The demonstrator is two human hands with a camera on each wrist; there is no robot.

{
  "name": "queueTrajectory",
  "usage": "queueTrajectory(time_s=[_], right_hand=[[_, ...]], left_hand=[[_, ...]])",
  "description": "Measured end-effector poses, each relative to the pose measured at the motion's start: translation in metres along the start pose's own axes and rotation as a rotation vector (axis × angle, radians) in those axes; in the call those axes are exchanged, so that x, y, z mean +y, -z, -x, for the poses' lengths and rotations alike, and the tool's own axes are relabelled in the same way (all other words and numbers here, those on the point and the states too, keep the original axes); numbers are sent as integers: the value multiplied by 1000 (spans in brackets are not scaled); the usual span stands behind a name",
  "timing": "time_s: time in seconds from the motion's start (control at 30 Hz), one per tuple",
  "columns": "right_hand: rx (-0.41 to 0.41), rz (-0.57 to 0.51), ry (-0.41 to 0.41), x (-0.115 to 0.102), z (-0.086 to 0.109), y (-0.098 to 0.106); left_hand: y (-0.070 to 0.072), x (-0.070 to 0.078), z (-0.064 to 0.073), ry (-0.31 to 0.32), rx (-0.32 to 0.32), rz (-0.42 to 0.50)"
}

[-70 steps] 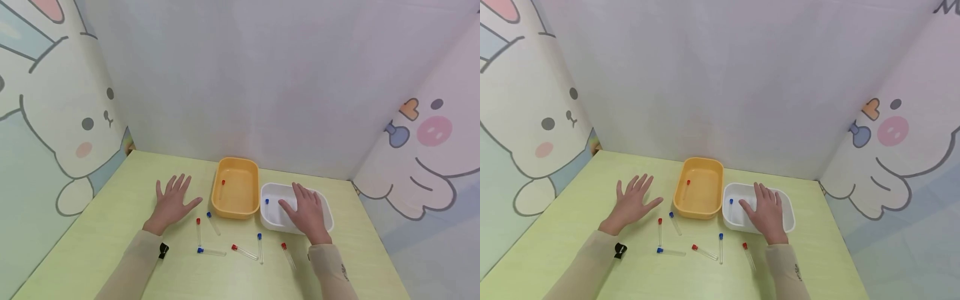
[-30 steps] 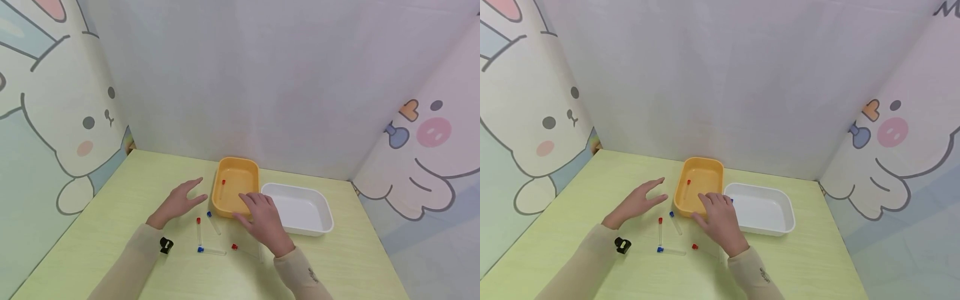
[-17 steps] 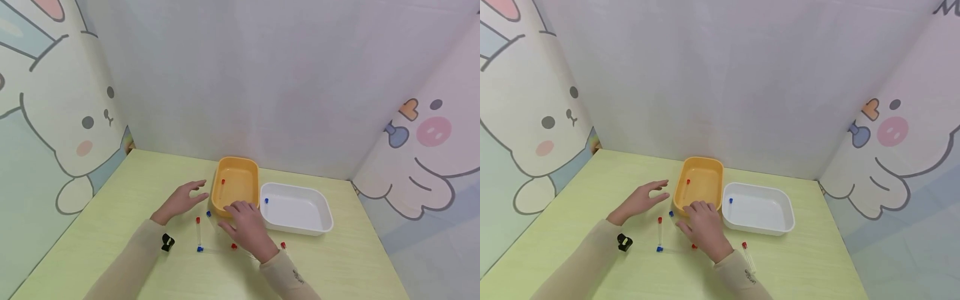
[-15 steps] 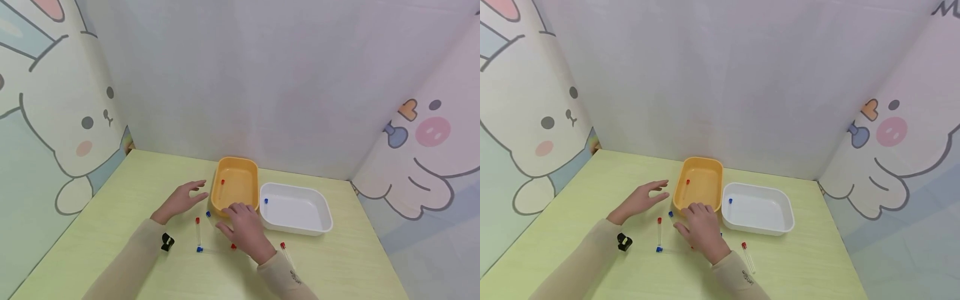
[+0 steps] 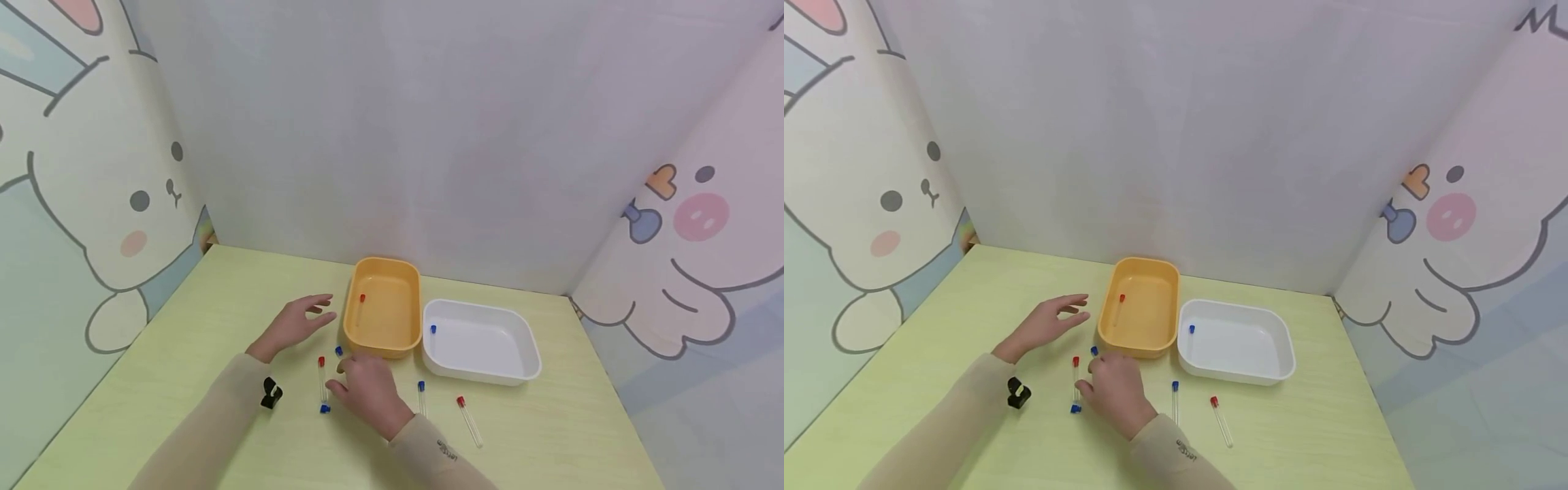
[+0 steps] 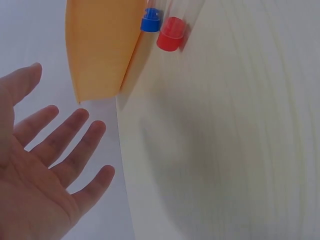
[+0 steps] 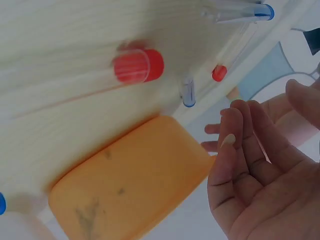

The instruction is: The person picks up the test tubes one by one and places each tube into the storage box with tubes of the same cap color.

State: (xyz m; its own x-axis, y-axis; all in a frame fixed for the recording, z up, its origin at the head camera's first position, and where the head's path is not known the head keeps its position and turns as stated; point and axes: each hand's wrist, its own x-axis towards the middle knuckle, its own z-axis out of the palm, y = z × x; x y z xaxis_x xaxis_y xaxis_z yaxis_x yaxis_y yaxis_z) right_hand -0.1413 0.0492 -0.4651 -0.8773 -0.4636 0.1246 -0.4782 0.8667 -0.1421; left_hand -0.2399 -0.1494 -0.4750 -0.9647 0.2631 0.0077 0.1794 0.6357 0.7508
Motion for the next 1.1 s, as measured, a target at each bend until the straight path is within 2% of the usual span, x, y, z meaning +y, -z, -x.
queueTrajectory(time_s=[0.2,0.47,0.87,1.1], right_hand=[[-65,-104,-96,-13,-9,-12],[-119,-99,-214,-25,-14,-23],[-170,-17,-250,-32,-19,-33],[-139,5,-242,-32,-20,-34]], left_hand=[[0,-2,-7,-15,-3,3],[1,-3,-18,12,-31,54],[-9,-3,-26,13,-115,134],[-12,-3,-26,9,-158,141]])
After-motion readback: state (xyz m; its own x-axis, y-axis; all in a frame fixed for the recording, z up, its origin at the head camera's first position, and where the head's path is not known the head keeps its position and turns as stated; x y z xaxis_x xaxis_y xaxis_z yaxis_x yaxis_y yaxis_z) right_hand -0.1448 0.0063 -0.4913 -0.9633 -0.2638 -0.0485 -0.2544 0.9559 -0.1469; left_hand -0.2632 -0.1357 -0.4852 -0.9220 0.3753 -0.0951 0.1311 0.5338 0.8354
